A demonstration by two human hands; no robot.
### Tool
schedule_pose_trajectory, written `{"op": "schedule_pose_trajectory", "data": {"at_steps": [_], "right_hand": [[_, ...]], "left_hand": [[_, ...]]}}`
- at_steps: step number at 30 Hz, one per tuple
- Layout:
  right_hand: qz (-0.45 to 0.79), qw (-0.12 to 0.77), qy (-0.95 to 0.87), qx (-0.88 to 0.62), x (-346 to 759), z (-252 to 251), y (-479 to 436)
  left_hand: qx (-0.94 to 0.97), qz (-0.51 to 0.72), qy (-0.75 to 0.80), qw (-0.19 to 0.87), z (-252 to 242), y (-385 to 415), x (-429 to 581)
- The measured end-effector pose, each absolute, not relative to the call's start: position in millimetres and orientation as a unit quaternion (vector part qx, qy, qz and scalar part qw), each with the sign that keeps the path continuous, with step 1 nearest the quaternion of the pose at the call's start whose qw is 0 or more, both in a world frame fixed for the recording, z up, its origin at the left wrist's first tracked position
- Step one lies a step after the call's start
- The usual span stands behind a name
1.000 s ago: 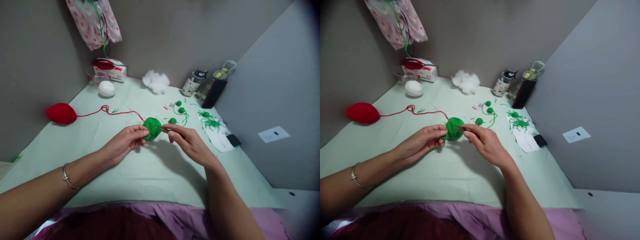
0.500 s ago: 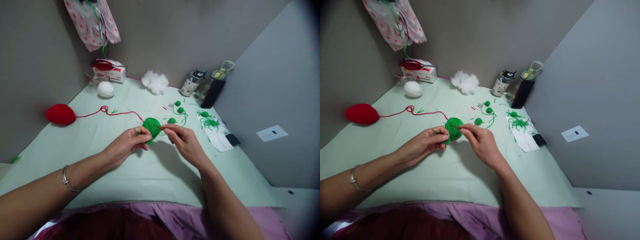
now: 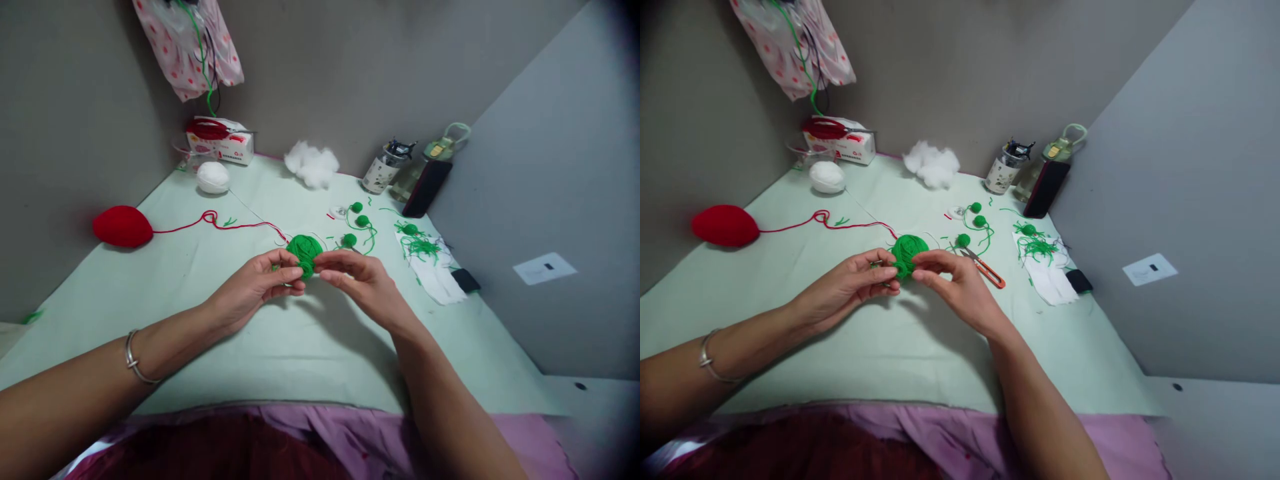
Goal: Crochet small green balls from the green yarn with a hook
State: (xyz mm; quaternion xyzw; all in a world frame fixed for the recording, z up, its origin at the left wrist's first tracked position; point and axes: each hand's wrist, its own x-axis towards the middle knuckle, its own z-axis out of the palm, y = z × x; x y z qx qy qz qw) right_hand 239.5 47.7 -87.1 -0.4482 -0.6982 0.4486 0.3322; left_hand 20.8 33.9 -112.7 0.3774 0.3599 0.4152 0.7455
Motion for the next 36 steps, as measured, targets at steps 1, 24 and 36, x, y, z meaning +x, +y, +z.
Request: {"op": "schedule_pose_trajectory", "data": {"at_steps": [1, 24, 36], "right_hand": [[0.474, 0.330, -0.691, -0.434, 233.7, -87.0, 44.6], [0.504, 0.308, -0.662, -0.460, 218.1, -86.1, 36.9], [0.355, 0.180, -0.832, -0.386, 170.9, -25.4, 159.7]], "left_hand": [[0.379, 0.413, 0.360, 0.746, -112.6, 33.2, 21.4], [0.549, 0.436, 0.397, 0.592, -106.8, 30.4, 20.3], [0.332, 0.487, 0.389, 0.708, -93.3, 55.0, -7.5]]}}
